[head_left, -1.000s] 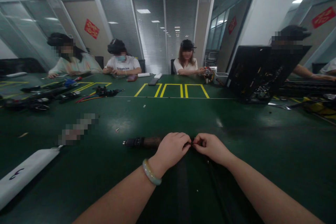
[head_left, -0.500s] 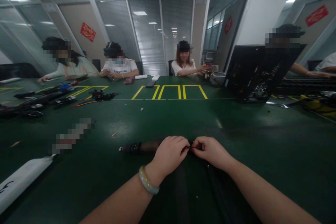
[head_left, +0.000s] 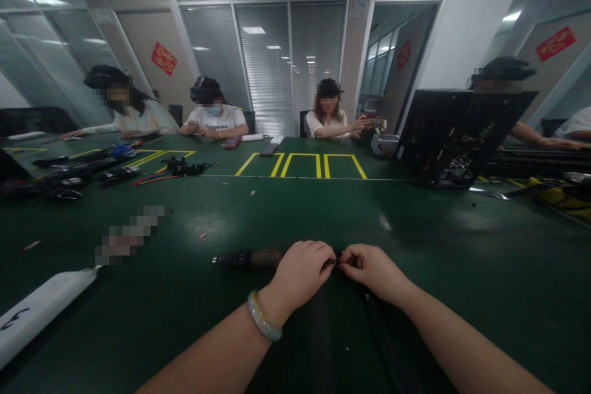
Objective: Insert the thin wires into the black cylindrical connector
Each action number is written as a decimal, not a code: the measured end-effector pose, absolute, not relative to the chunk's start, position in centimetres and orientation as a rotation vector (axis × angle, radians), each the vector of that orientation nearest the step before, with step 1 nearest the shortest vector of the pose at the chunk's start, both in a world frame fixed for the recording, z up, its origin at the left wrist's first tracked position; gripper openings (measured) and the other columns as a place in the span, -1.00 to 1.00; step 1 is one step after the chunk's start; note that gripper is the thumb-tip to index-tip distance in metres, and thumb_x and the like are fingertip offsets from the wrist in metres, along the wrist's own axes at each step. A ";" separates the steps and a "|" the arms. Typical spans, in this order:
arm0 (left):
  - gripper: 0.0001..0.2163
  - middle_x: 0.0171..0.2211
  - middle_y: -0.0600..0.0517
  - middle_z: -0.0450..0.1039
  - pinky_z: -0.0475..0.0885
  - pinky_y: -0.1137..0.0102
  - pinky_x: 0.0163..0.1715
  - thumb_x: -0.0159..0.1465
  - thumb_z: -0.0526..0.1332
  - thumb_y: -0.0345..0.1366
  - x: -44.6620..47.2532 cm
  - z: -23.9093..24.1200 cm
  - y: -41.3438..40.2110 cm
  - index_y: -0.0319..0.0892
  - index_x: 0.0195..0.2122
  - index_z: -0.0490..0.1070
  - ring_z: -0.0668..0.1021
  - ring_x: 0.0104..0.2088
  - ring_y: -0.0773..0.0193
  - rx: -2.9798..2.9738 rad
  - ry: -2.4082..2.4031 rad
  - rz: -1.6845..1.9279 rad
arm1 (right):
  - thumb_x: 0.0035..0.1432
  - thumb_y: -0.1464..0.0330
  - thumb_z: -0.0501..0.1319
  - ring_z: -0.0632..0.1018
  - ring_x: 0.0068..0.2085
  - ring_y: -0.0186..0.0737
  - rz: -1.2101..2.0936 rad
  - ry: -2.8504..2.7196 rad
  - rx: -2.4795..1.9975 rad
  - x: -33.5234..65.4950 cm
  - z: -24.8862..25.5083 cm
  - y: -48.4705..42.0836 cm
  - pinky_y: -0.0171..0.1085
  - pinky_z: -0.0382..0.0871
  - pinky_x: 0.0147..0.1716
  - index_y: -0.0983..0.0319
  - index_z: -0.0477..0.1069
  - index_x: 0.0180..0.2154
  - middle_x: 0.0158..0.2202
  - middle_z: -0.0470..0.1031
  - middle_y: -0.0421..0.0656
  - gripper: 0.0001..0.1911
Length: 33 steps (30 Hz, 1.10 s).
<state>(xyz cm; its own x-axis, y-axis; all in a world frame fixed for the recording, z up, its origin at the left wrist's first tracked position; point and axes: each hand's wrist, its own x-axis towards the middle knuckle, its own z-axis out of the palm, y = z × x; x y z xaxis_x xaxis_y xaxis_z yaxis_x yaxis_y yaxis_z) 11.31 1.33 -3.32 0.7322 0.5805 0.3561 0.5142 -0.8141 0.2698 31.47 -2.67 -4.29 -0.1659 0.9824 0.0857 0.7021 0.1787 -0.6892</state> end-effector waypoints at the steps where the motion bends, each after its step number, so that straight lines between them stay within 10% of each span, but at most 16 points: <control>1: -0.89 -0.21 0.07 0.47 0.36 0.27 -0.11 0.26 0.25 -0.42 11.3 -3.3 1.3 -0.12 -0.20 0.42 0.50 -0.16 0.19 2.781 0.892 0.645 | 0.16 0.34 0.27 0.44 -0.44 -0.31 0.694 -1.933 -1.580 31.5 -4.3 -2.7 -0.39 0.19 -0.48 0.19 0.51 -0.34 -0.42 0.51 -0.26 -0.93; 33: -0.95 -0.28 0.07 0.46 0.37 0.31 -0.21 0.28 0.22 -0.35 11.8 -3.4 1.5 -0.09 -0.24 0.43 0.51 -0.24 0.21 2.788 0.984 0.651 | 0.23 0.29 0.21 0.56 -0.32 -0.20 0.799 -1.795 -1.667 31.2 -4.5 -3.1 -0.34 0.32 -0.37 0.17 0.51 -0.30 -0.34 0.57 -0.21 -0.87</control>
